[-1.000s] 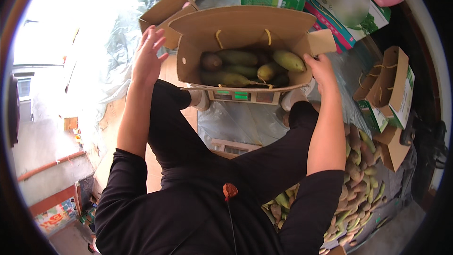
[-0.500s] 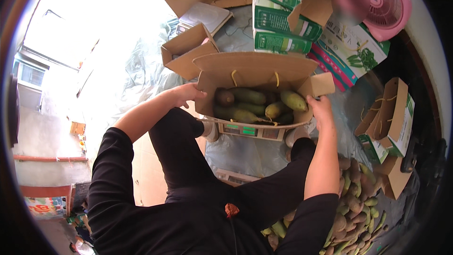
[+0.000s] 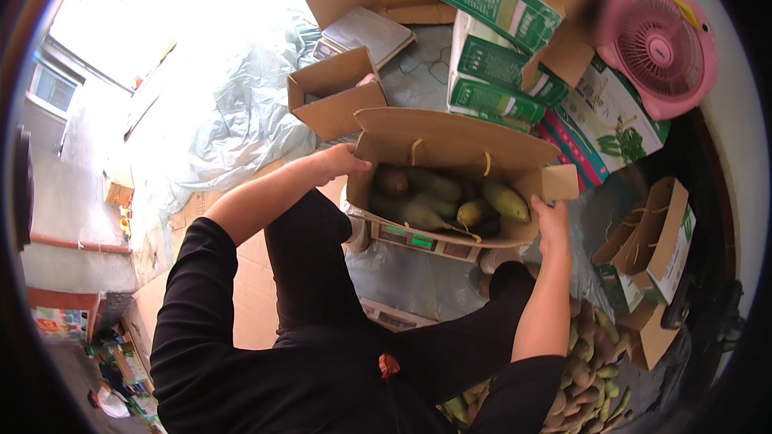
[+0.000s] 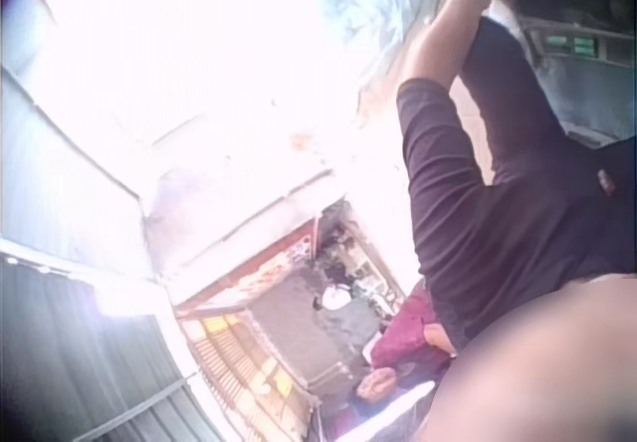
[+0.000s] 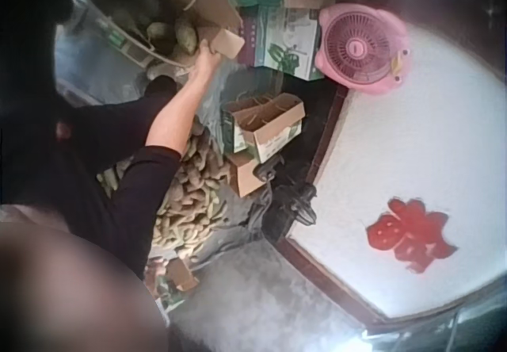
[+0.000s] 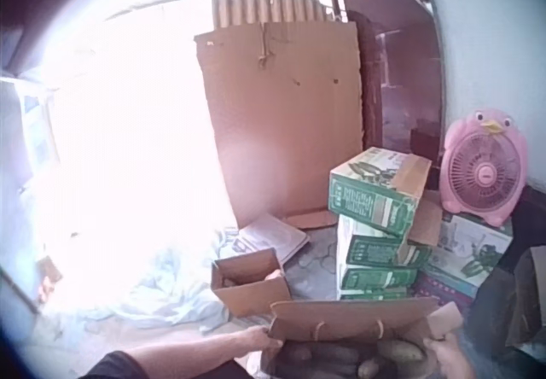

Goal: Sort and pack large root vegetables or yams into cardboard gift boxes and weigh them.

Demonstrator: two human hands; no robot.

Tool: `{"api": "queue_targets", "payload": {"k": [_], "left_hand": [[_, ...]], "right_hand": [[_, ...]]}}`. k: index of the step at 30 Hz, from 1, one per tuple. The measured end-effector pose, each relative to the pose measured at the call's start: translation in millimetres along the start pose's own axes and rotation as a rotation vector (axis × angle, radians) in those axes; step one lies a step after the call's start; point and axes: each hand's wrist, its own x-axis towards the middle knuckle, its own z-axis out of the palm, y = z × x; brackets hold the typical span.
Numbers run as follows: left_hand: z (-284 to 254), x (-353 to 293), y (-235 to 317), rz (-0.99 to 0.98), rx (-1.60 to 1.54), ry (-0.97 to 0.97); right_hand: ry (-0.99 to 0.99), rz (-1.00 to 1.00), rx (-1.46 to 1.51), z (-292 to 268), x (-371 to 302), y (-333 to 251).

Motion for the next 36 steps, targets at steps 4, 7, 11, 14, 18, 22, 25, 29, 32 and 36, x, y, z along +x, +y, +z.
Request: {"api": "queue_targets", "payload": {"k": [4,7,11,14,18,22,25,29,32,36], "left_hand": [[1,7,-4,0.045,-0.105,0.106],[-6,-1,11,0.067,-0.162,0.136],[-19,-12,18,0.131,-0.289,0.205],[-40,-16,16,0.13,-0.325,0.229],[-72,-28,2,0.241,-0.419,0.267],[-110,-54,-23,0.217,-0.537,0.348],[-132,-93,-67,0.285,-0.569,0.486],[-139,-129,-149,0.28,-0.698,0.593],[-133,-160,-226,0.117,-0.745,0.665],[-112,-189,-329,-0.013,-0.863,0.756]], "right_hand": [[0.056,-0.077,0.005,0,4,8],[0.061,0.022,0.098,-2,-9,-2],[0.042,0.044,0.179,7,-30,-29],[0.049,0.024,0.26,16,-42,-47],[-0.067,-0.099,0.328,38,-53,-79],[-0.184,-0.146,0.307,74,-52,-116],[-0.329,-0.17,0.266,125,-62,-147],[-0.459,-0.162,0.152,196,-74,-157],[-0.557,-0.093,0.082,262,-81,-136],[-0.718,-0.048,0.17,348,-104,-86]]}}
